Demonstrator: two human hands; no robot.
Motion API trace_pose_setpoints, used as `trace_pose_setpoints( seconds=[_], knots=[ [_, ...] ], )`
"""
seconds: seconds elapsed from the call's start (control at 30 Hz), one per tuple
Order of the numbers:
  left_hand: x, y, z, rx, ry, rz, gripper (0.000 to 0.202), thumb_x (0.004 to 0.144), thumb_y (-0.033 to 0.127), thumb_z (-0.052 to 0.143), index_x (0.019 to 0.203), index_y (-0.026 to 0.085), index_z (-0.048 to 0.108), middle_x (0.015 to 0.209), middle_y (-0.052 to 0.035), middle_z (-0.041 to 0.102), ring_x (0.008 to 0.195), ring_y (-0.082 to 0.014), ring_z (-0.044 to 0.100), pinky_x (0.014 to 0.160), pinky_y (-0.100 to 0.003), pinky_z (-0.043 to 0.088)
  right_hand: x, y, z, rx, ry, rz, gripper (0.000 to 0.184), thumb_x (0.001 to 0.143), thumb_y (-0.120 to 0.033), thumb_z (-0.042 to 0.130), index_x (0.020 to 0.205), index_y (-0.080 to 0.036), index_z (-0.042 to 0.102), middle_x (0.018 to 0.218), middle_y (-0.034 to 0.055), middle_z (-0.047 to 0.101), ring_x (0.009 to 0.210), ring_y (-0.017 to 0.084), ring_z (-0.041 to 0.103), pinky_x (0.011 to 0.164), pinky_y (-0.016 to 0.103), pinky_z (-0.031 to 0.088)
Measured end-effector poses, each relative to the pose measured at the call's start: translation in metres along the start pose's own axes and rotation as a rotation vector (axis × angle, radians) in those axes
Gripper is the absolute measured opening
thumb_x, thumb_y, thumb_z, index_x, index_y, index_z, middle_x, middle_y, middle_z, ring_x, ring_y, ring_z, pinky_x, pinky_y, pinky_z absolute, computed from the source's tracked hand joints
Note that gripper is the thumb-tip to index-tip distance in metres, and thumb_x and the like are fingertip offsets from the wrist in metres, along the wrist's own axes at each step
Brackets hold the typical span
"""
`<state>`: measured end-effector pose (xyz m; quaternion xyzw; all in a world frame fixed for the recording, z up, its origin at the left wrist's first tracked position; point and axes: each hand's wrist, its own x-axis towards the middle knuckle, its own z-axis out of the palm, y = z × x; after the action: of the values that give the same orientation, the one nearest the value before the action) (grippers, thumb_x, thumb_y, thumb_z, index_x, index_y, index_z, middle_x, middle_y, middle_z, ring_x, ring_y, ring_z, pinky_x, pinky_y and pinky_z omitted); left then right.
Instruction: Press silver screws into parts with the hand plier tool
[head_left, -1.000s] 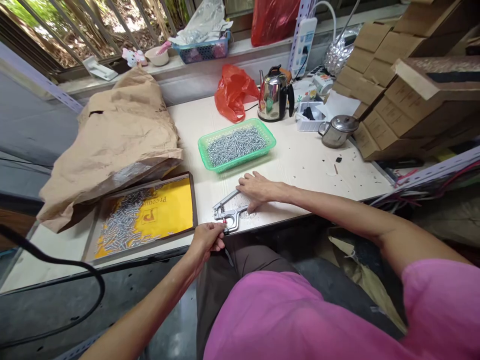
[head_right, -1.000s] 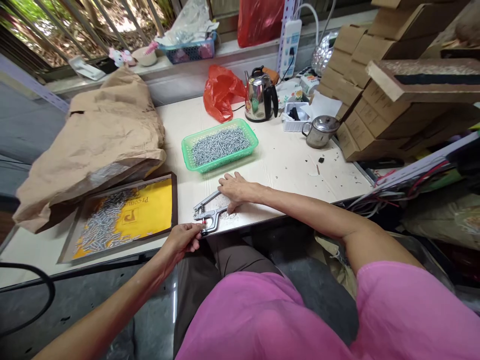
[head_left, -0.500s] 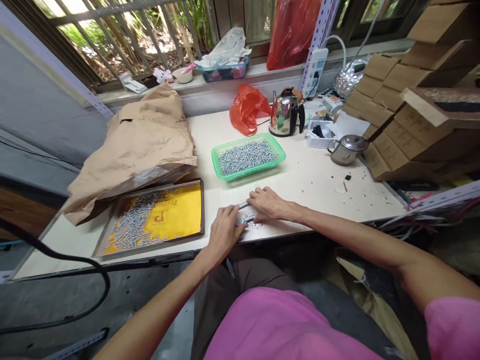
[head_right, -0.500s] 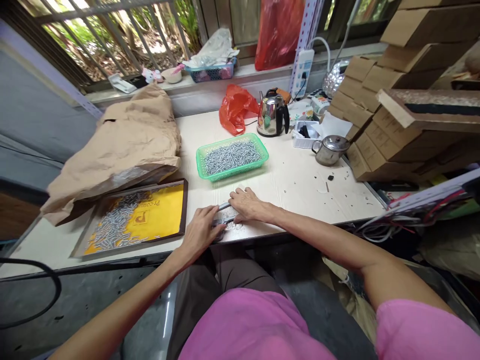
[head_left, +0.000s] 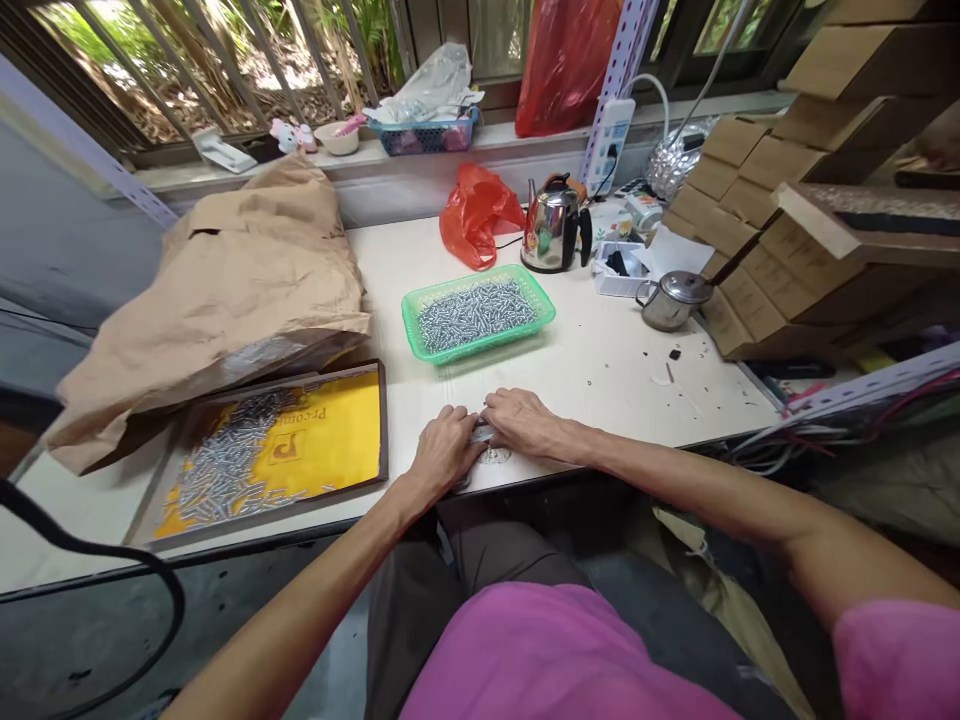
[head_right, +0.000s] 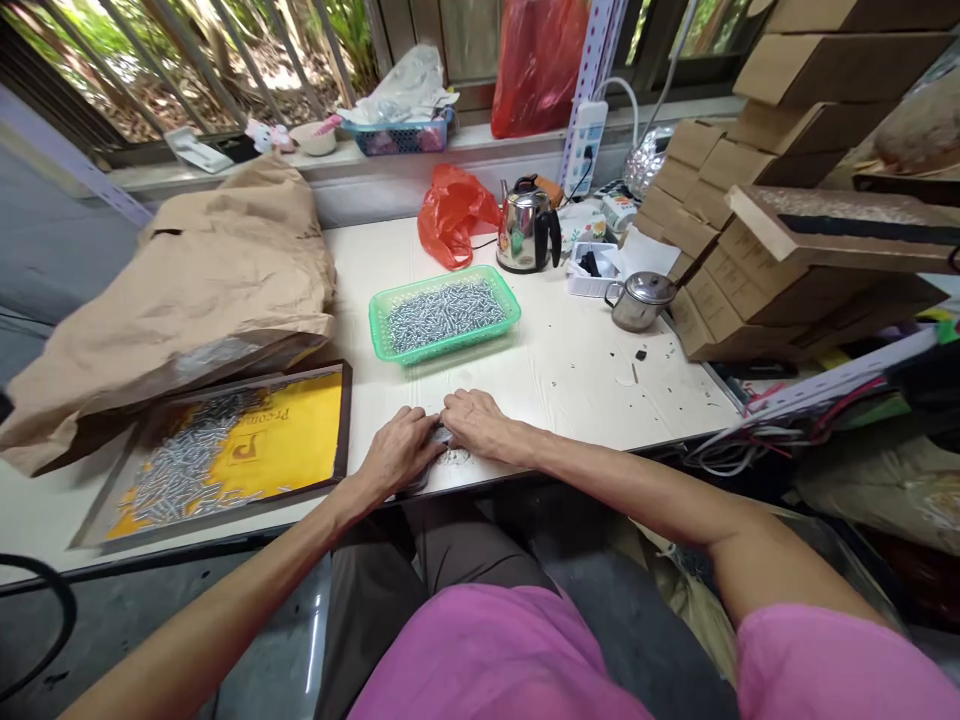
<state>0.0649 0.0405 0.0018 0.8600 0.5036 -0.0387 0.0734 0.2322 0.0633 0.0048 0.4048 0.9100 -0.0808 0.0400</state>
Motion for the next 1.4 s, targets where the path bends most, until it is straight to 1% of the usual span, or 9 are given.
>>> trace_pose_setpoints(
  seconds=[0.13,0.43,0.53,0.7,0.87,1.07,1.23,1.33,1.4],
  knots=[
    [-0.001,0.002,0.002,-0.010,-0.012,-0.044,0.024,0.093,0.035,0.048,0.099,0.018,0.064,0.096,-0.0073,0.062,0.096,-0.0231,0.054,0.072,-0.032,0.045,0.001,0.002,0.009,0.045,0.017,0.022,0.021,0.090,-0.032,0.059,0.097,-0.014,0.066,0.096,0.0093,0.064,0.092,0.021,0.057,0.073,0.030,0.038],
    [0.003,0.009,-0.002,-0.067,-0.036,-0.096,0.024,0.093,0.033,0.048,0.096,0.018,0.066,0.097,-0.0091,0.063,0.098,-0.0261,0.055,0.067,-0.032,0.047,-0.001,0.004,0.002,0.059,-0.026,0.038,0.030,0.094,-0.041,0.052,0.092,-0.014,0.067,0.093,0.0085,0.064,0.088,0.019,0.057,0.071,0.028,0.035],
    [-0.007,0.011,0.006,-0.137,0.037,-0.129,0.019,0.090,0.027,0.053,0.102,0.018,0.065,0.101,-0.0102,0.064,0.103,-0.0279,0.055,0.076,-0.036,0.050,-0.005,0.004,0.002,0.048,-0.010,0.004,0.031,0.091,-0.045,0.055,0.097,-0.016,0.066,0.095,0.0082,0.062,0.089,0.019,0.056,0.072,0.027,0.036],
    [-0.037,0.019,0.037,-0.230,0.295,-0.064,0.028,0.091,0.017,0.049,0.117,0.020,0.059,0.137,-0.0113,0.052,0.133,-0.0272,0.041,0.105,-0.044,0.041,-0.010,0.012,-0.001,0.035,-0.022,-0.093,0.057,0.078,-0.064,0.062,0.107,-0.015,0.063,0.098,0.0099,0.058,0.093,0.022,0.052,0.075,0.029,0.038],
    [-0.054,0.036,0.057,-0.259,0.366,0.033,0.033,0.094,0.015,0.041,0.123,0.021,0.056,0.140,-0.0090,0.052,0.139,-0.0245,0.035,0.110,-0.043,0.037,-0.006,0.015,0.004,0.063,-0.012,-0.096,0.034,0.096,-0.042,0.046,0.110,-0.015,0.062,0.100,0.0104,0.060,0.094,0.020,0.053,0.077,0.027,0.035],
    [-0.057,0.046,0.058,-0.284,0.380,0.080,0.031,0.096,0.026,0.042,0.124,0.018,0.055,0.128,-0.0114,0.060,0.130,-0.0237,0.046,0.110,-0.047,0.034,0.017,0.013,0.005,-0.085,0.071,0.019,0.017,0.093,-0.026,0.052,0.095,-0.016,0.065,0.099,0.0079,0.064,0.095,0.021,0.052,0.081,0.033,0.028],
    [-0.065,0.050,0.061,-0.305,0.389,0.109,0.047,0.093,0.042,0.048,0.131,0.015,0.049,0.138,-0.0157,0.051,0.137,-0.0291,0.036,0.112,-0.049,0.029,0.025,0.007,-0.008,-0.104,0.066,0.070,0.019,0.093,-0.023,0.049,0.097,-0.016,0.067,0.098,0.0089,0.064,0.096,0.023,0.051,0.080,0.034,0.027],
    [-0.069,0.052,0.066,-0.310,0.386,0.136,0.058,0.088,0.048,0.053,0.137,0.017,0.045,0.146,-0.0187,0.040,0.141,-0.0340,0.027,0.111,-0.053,0.027,0.027,-0.022,-0.016,-0.075,0.008,-0.098,0.023,0.094,-0.023,0.047,0.106,-0.018,0.066,0.101,0.0095,0.062,0.096,0.022,0.050,0.076,0.032,0.030],
    [-0.073,0.054,0.070,-0.310,0.364,0.141,0.058,0.087,0.049,0.055,0.137,0.021,0.046,0.144,-0.0180,0.042,0.138,-0.0348,0.032,0.109,-0.054,0.029,0.030,-0.048,-0.017,-0.065,-0.058,-0.293,0.021,0.093,-0.025,0.050,0.102,-0.019,0.068,0.101,0.0093,0.060,0.095,0.022,0.049,0.074,0.031,0.032]
  ],
)
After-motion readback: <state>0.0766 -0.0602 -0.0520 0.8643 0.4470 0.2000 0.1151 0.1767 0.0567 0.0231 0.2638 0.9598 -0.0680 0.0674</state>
